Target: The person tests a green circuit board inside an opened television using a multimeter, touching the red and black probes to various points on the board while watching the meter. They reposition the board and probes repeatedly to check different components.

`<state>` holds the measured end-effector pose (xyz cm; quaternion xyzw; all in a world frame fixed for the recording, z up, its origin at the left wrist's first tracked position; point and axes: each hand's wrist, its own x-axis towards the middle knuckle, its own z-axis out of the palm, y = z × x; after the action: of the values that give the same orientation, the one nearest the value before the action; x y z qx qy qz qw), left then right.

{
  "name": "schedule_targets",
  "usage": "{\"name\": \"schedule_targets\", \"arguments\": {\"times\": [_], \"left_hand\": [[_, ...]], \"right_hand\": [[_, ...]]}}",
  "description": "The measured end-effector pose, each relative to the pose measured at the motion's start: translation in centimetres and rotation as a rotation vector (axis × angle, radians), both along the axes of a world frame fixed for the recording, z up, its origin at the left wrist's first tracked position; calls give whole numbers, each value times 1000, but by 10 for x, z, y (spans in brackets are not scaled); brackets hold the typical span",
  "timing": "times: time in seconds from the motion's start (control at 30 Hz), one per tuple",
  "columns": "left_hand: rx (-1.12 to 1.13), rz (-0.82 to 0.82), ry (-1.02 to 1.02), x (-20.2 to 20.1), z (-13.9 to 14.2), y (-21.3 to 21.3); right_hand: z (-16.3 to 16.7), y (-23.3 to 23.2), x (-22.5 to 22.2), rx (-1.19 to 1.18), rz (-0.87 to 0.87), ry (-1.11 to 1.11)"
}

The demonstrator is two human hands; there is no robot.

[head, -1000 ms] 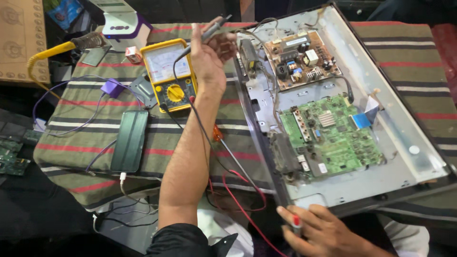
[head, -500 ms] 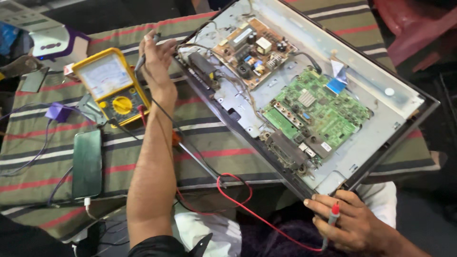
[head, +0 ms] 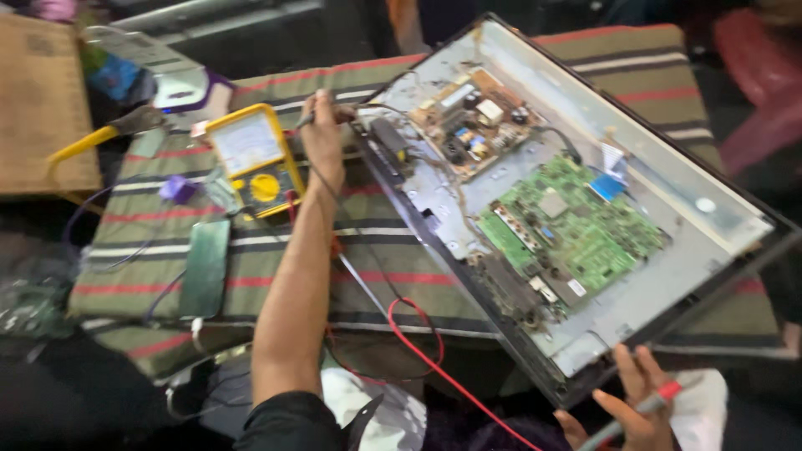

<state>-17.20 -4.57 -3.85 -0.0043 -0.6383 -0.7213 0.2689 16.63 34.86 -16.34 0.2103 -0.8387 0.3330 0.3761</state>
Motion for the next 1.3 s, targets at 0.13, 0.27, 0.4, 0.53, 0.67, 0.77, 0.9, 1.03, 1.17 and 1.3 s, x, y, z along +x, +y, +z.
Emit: {"name": "schedule_targets", "arguments": {"times": [0.13,0.27,0.4,0.53,0.67,0.77,0.9,1.03,1.17,1.3], "left_hand": [[-225,130,-155,2,16,4],[-487,235,-15,3,28,9],[-600,192,-112,7,35,10],[-688,205,-39,9,39,15],[-803,225,-35,14,38,14],[-893,192,17,24,33,5],[-1128,290,202,46,18,-6],[-1181,269,80,78,0,-10],[-1153,284,89,118,-18,-15],[-1133,239,-26,142,-32,-16]], "right_hand": [[-41,10,-6,-39,-68,67],[-74,36,-22,80,-30,-47],[-84,51,-39,232,90,-121],[-79,48,-36,214,38,-200],[-67,33,-28,102,-72,-182],[-66,41,-19,10,-201,-122],[-76,99,-15,209,-316,-214],[-84,168,-28,578,-437,-558],[-82,205,-58,528,-549,-984],[-82,212,-90,409,-580,-1124]]}}
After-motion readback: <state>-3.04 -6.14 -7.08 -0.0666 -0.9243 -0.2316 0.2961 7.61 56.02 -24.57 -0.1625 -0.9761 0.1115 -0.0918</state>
